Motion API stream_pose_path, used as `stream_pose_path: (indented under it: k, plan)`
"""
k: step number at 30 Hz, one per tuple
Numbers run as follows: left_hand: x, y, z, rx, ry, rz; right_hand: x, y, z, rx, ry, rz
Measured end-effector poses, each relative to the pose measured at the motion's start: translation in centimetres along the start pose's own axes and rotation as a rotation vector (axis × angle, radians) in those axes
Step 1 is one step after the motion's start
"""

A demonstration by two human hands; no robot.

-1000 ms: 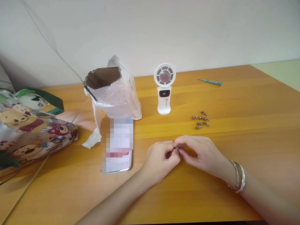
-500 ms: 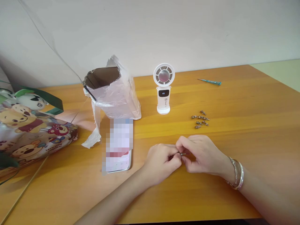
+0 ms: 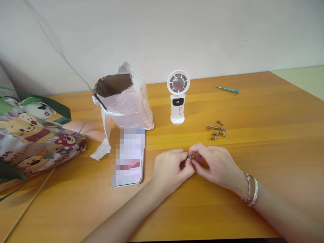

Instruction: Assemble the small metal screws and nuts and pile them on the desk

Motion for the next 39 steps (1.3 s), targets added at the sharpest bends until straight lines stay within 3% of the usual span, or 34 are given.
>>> stream_pose_path:
  k: [8, 17, 22, 29, 39]
  plan:
    - [0.1, 0.0, -0.3, 0.027, 0.028, 0.017, 0.3, -0.2, -0.4, -0.104, 0.148, 0.05]
    - [0.2, 0.1, -0.7, 0.031, 0.165, 0.029, 0.8, -0.5, -0.1, -0.134, 0.125, 0.052]
    - [0.2, 0.0, -0.7, 0.038, 0.186, 0.033, 0.6, -0.3, -0.2, -0.116, 0.063, 0.015]
    - [0.3, 0.0, -0.4, 0.056, 0.18, 0.036, -0.5, -0.1, -0.4, 0.039, -0.213, -0.014]
    - [0.2, 0.0, -0.4, 0.065, 0.16, -0.041, -0.4, -0.1, -0.5, -0.034, -0.01, 0.061]
Point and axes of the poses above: each hand's wrist, its own y-axis away from the middle knuckle, its own z-axis out of the back of the hand, x = y × z, the point moved 5 cm from there along -y, towards the middle knuckle, and after that the axes turned 5 degrees about y, right-handed, at the moved point
